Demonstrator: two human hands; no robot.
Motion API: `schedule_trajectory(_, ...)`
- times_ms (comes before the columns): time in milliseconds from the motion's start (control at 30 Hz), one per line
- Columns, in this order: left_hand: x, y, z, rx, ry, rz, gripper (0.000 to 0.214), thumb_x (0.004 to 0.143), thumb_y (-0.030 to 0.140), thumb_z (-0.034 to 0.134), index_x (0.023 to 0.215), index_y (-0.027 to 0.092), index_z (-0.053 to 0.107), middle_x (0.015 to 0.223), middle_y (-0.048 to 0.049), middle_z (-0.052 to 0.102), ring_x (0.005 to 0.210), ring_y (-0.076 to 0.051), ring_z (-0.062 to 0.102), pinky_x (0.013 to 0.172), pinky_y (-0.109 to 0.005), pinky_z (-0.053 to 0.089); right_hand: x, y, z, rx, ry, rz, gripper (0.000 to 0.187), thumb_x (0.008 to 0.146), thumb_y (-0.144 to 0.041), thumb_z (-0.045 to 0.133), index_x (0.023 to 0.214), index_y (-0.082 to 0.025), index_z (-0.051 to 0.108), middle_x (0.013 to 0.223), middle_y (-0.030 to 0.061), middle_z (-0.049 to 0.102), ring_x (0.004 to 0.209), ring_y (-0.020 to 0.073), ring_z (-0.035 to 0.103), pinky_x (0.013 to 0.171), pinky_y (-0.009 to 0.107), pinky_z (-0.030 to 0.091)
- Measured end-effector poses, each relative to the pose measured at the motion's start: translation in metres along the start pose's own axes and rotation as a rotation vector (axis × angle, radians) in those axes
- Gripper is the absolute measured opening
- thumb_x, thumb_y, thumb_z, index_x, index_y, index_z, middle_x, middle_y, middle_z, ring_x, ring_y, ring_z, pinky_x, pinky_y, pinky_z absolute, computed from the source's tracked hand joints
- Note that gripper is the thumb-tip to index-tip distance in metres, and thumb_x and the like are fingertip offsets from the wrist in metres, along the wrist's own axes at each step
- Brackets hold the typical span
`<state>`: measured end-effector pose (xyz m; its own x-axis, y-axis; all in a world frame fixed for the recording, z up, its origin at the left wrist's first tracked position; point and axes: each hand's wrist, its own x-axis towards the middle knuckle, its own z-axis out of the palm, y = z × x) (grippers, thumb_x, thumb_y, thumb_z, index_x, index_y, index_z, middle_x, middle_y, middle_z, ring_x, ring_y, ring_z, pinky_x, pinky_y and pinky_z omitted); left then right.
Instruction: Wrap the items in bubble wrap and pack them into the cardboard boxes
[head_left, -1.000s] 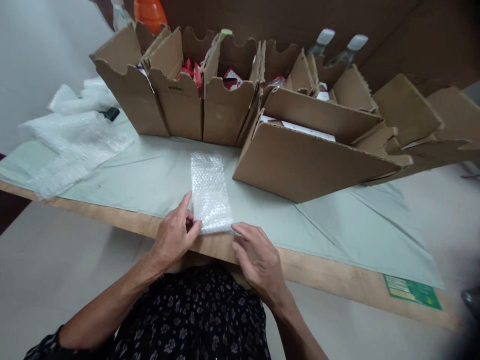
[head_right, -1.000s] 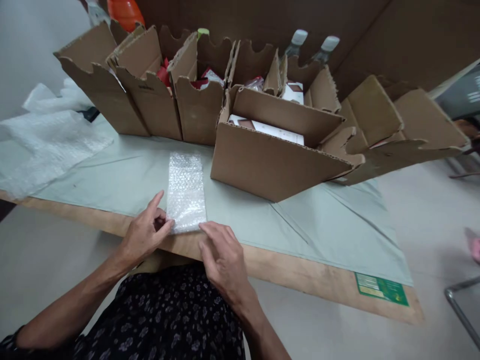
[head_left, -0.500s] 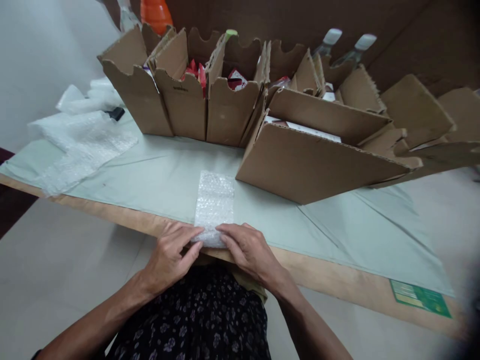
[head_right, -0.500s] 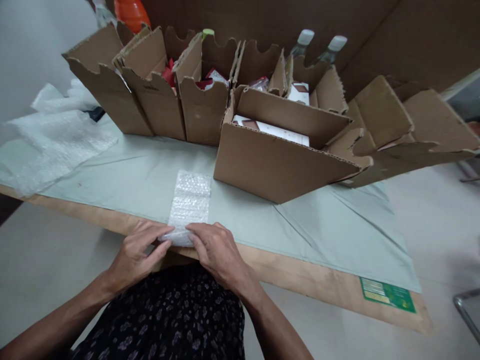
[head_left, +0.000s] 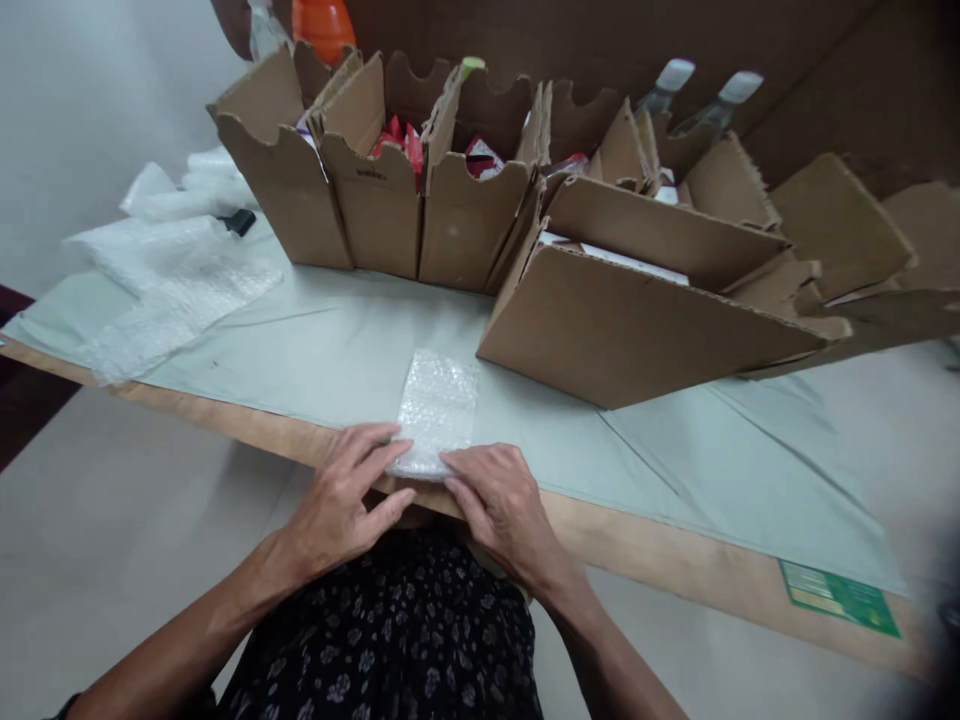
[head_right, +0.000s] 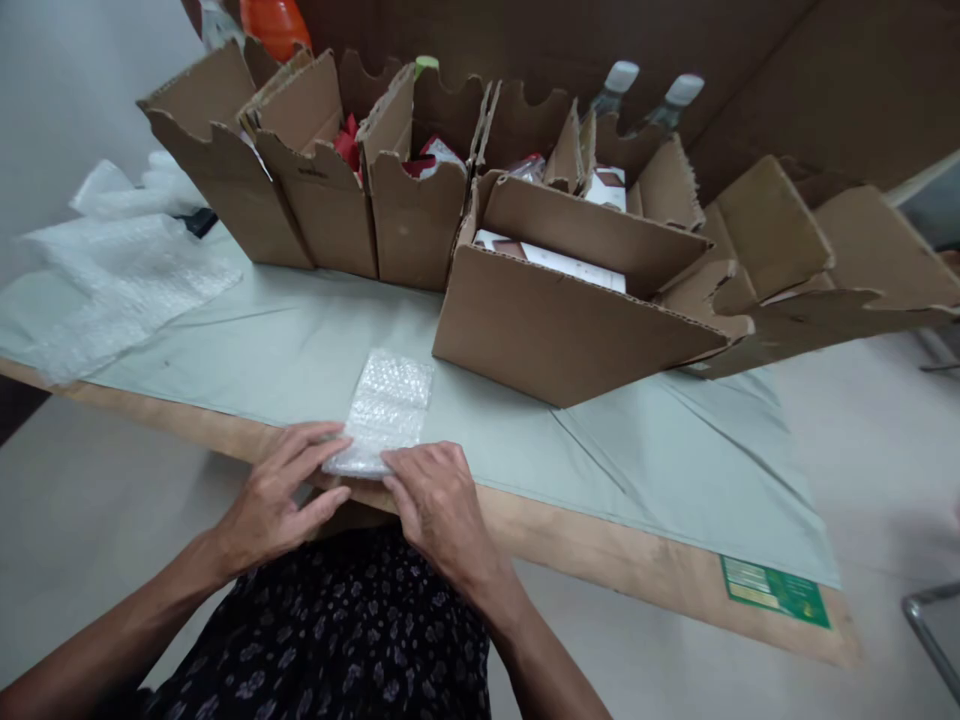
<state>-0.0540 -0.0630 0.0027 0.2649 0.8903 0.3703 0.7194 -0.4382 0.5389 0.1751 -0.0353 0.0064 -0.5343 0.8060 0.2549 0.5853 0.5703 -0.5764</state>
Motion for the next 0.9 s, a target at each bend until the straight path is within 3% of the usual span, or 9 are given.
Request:
schedule_trajectory(100,0.002,-0.001,0.0,-0.034,-0.034,0.046,0.027,0.1,0.018,0.055,0.126,0.02,0.061,0.102,-0.0063,0.073,0.097,-0.022,0.065,0.089,-0.042,0.053,0.0,-0.001,-0.005,0.07,0.009,0.086,0.023,0.102,-0.022,0.056,0.121,-0.024,0.068,0.108,0.0034,0.078,0.096,0.0214,0.07,0.088,0.04,0.053)
schedule_trajectory(233,0.021,-0.01,0.012,0.071,-0.026,-0.031,0.028,0.099,0.022,0.054,0.126,0.016,0.063,0.093,-0.0072,0.072,0.085,-0.023,0.064,0.081,-0.043,0.054,-0.005,-0.002,-0.007,-0.118,0.187,0.054,0.025,0.1,-0.024,0.056,0.123,-0.02,0.067,0.123,0.0127,0.072,0.11,0.0274,0.066,0.092,0.045,0.051)
schedule_trajectory(367,0.029,-0.014,0.014,0.078,-0.007,-0.15,0.032,0.098,0.029,0.055,0.125,0.015,0.065,0.104,-0.011,0.069,0.096,-0.027,0.065,0.087,-0.047,0.056,-0.003,0.002,0.001,-0.203,0.031,-0.073,0.03,0.097,-0.022,0.061,0.126,-0.019,0.065,0.128,0.0134,0.07,0.115,0.0297,0.063,0.094,0.047,0.049)
schedule_trajectory(433,0.02,-0.01,0.009,-0.047,0.068,-0.25,0.036,0.097,0.034,0.058,0.127,0.016,0.064,0.107,-0.0109,0.068,0.098,-0.026,0.066,0.089,-0.045,0.056,0.002,0.007,0.005,-0.173,0.034,-0.053,0.027,0.099,-0.021,0.058,0.125,-0.019,0.066,0.124,0.0115,0.073,0.113,0.0285,0.065,0.093,0.046,0.05)
schedule_trajectory(500,0.007,-0.002,0.002,-0.248,0.129,-0.424,0.043,0.094,0.038,0.063,0.13,0.016,0.063,0.111,-0.011,0.069,0.1,-0.025,0.068,0.092,-0.043,0.057,0.008,0.01,0.006,-0.066,0.118,0.043,0.023,0.101,-0.023,0.056,0.12,-0.021,0.069,0.116,0.009,0.076,0.106,0.0261,0.068,0.092,0.044,0.052)
schedule_trajectory(633,-0.008,0.02,0.001,-0.886,0.067,-0.798,0.058,0.087,0.039,0.074,0.139,0.016,0.058,0.129,-0.0141,0.07,0.117,-0.027,0.068,0.105,-0.043,0.054,0.01,0.002,0.004,0.294,0.161,0.328,0.022,0.1,-0.032,0.058,0.115,-0.023,0.071,0.113,0.0057,0.078,0.102,0.0233,0.071,0.09,0.039,0.056)
schedule_trajectory(700,-0.004,0.029,0.009,-1.169,0.043,-0.868,0.06,0.081,0.037,0.08,0.134,0.015,0.061,0.132,-0.0148,0.07,0.124,-0.029,0.066,0.11,-0.043,0.051,0.006,-0.007,0.002,0.463,0.107,0.399,0.023,0.1,-0.034,0.057,0.115,-0.024,0.071,0.11,0.0045,0.078,0.098,0.0215,0.073,0.085,0.036,0.058)
schedule_trajectory(767,0.006,0.036,0.017,-1.343,0.06,-0.907,0.055,0.077,0.035,0.084,0.124,0.014,0.066,0.125,-0.014,0.073,0.12,-0.029,0.067,0.108,-0.042,0.051,-0.001,-0.013,0.0,0.49,0.091,0.389,0.023,0.1,-0.035,0.057,0.113,-0.025,0.072,0.106,0.0036,0.078,0.095,0.0211,0.072,0.085,0.037,0.057)
schedule_trajectory(900,0.02,0.041,0.026,-1.44,0.097,-0.905,0.048,0.074,0.034,0.085,0.115,0.015,0.068,0.111,-0.0099,0.077,0.107,-0.026,0.072,0.097,-0.038,0.057,-0.013,-0.006,-0.016,0.323,0.294,0.382,0.024,0.093,-0.042,0.065,0.109,-0.026,0.073,0.116,0.0068,0.073,0.107,0.0258,0.067,0.097,0.047,0.052)
